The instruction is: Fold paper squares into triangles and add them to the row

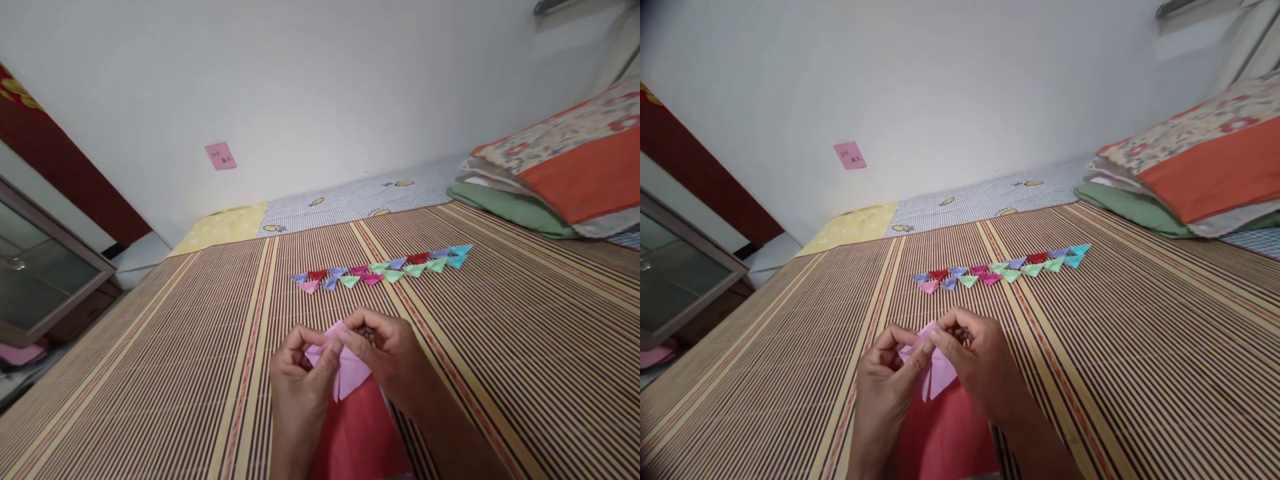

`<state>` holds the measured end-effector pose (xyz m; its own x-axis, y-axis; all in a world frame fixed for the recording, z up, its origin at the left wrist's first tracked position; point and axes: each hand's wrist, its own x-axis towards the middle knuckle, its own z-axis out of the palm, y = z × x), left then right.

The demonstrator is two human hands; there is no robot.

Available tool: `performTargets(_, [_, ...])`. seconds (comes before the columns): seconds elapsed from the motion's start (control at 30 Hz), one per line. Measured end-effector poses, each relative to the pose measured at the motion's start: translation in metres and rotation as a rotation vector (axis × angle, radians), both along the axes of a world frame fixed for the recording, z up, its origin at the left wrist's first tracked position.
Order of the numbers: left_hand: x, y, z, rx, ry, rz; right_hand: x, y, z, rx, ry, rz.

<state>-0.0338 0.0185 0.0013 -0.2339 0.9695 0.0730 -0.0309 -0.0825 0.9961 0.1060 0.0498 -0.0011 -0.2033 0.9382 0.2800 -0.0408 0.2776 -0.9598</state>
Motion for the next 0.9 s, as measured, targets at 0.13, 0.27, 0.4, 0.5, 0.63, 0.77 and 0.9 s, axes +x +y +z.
performTargets(0.13, [0.004, 0.001, 0.002, 0.016, -0.16, -0.032, 0.0, -0.003, 0.004, 0.088, -0.046, -0.087])
performTargets(0.27, [0.004, 0.0, 0.003, 0.001, -0.189, 0.002, -0.002, -0.003, 0.004, 0.109, -0.066, -0.12])
performTargets(0.4, [0.0, 0.0, 0.001, 0.0, -0.117, 0.009, -0.001, 0.0, 0.0, 0.065, -0.037, -0.081])
performTargets(0.5, [-0.006, 0.001, 0.001, 0.003, -0.036, 0.026, 0.001, 0.002, -0.003, 0.032, -0.024, -0.069])
performTargets(0.63, [-0.011, 0.002, 0.003, -0.052, -0.02, -0.13, 0.003, 0.002, -0.003, 0.032, -0.074, -0.037])
performTargets(0.77, [-0.015, 0.002, 0.0, -0.086, -0.016, -0.255, 0.003, 0.002, -0.001, 0.082, -0.154, 0.02])
performTargets(0.9, [-0.017, 0.002, -0.004, -0.097, 0.036, -0.26, 0.002, 0.002, -0.001, 0.029, -0.147, 0.026])
